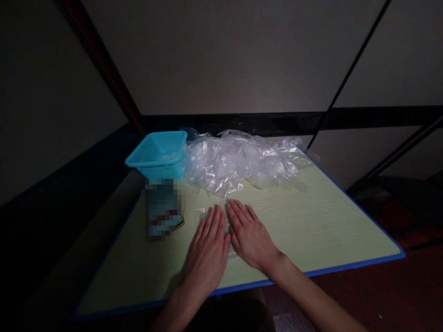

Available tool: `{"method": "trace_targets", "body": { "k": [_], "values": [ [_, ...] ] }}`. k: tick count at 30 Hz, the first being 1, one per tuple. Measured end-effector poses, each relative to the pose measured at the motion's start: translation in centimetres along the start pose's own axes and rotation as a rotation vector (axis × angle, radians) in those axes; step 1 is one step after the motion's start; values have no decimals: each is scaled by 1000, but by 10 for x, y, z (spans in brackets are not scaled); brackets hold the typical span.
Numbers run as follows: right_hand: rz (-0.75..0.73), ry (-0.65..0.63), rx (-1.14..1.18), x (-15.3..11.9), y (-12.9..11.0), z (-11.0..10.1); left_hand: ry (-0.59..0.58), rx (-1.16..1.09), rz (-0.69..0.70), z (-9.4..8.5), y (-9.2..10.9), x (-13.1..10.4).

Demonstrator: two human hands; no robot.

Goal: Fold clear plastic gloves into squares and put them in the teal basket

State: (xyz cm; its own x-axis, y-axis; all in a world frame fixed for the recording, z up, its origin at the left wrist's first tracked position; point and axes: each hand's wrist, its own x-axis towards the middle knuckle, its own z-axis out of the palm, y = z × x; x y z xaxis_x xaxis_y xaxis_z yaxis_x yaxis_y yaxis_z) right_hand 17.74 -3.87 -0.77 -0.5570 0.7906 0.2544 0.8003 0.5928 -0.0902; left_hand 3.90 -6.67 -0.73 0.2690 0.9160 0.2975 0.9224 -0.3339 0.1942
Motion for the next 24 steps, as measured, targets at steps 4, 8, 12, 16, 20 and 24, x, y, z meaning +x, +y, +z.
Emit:
{"method": "trace_targets", "body": {
  "k": [4,8,12,16,20,24],
  "values": [
    [-20,-28,-59,-4,2,2,-33,64,40,3,-5,-4],
    [-37,-40,-87,-5,2,0,-28,76,59,2,-6,-5],
    [-39,-51,-109,-4,1,0,-7,76,66,3,-7,-7],
    [-34,-54,-130,-5,0,1,7,84,60,3,-6,-8],
    [-40,-57,-140,-5,-1,1,39,98,57,3,-6,-8],
    [-43,-54,-141,-4,-1,2,30,103,60,2,-6,-7]
  ]
}}
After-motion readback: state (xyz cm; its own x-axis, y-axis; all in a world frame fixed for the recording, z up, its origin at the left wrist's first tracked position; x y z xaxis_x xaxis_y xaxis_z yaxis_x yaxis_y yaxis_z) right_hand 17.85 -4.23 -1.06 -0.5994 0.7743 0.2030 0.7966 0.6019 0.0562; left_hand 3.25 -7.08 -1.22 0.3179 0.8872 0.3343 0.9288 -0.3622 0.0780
